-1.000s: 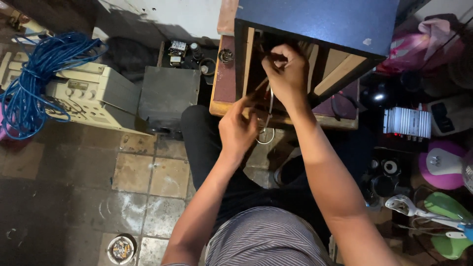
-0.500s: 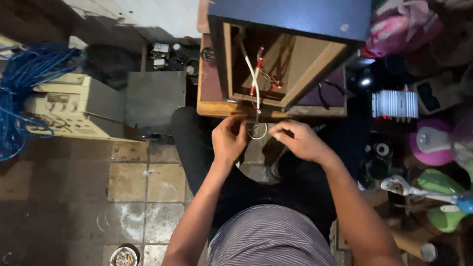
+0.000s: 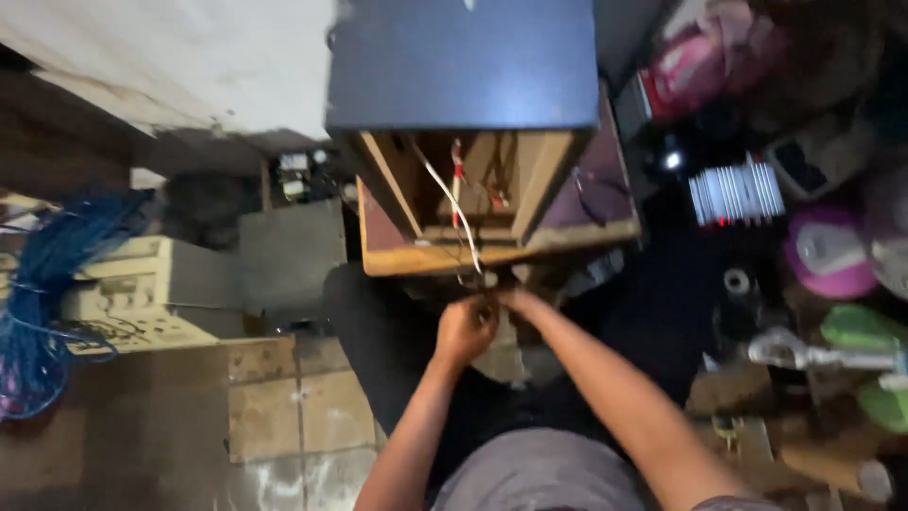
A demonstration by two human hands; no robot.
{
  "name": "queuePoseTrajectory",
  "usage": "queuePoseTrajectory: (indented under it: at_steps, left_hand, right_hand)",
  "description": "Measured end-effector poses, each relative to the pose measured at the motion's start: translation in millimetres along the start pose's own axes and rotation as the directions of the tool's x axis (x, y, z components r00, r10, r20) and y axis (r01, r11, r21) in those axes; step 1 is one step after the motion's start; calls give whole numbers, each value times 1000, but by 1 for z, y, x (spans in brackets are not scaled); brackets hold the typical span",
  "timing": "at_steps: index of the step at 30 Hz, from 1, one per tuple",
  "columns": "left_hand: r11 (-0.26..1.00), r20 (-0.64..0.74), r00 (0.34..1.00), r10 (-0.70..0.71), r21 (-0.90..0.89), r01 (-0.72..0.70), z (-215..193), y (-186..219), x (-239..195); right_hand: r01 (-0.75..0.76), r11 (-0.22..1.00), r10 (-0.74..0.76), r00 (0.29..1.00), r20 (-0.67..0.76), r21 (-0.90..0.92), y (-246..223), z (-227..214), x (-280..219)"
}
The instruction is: The person sits on the floor and works on the internal wiring of a wooden electronic enclosure. They connect a white wire to a silver power supply unit, repeatedly testing the connection by plugging and unplugging it.
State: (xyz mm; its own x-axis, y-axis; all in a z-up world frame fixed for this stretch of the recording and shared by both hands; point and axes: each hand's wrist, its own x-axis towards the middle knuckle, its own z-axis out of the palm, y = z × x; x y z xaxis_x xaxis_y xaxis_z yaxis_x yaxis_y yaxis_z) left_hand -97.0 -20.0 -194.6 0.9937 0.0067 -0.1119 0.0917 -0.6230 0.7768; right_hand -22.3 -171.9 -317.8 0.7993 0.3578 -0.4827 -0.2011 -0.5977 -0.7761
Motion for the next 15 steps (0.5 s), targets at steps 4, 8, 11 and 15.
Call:
queuePoseTrajectory:
  at_steps: [4, 8, 11, 15]
  left_hand:
    - [998, 51, 997, -65, 9, 64, -1, 0, 4]
    - [983, 185, 968, -167, 112, 148, 1, -9, 8]
    - [953, 312, 915, -257, 237, 187, 12, -13, 8]
    - [938, 497, 829, -258, 333, 93, 69, -24, 10]
  right_hand:
    - [-77, 990, 84, 995, 55, -122, 78, 57, 89]
    - [332, 708, -308, 939, 151, -623, 162, 60, 105]
    - [316, 515, -295, 938, 181, -797, 138, 21, 65]
    - [-169, 925, 177, 984, -6, -341, 48, -29, -18]
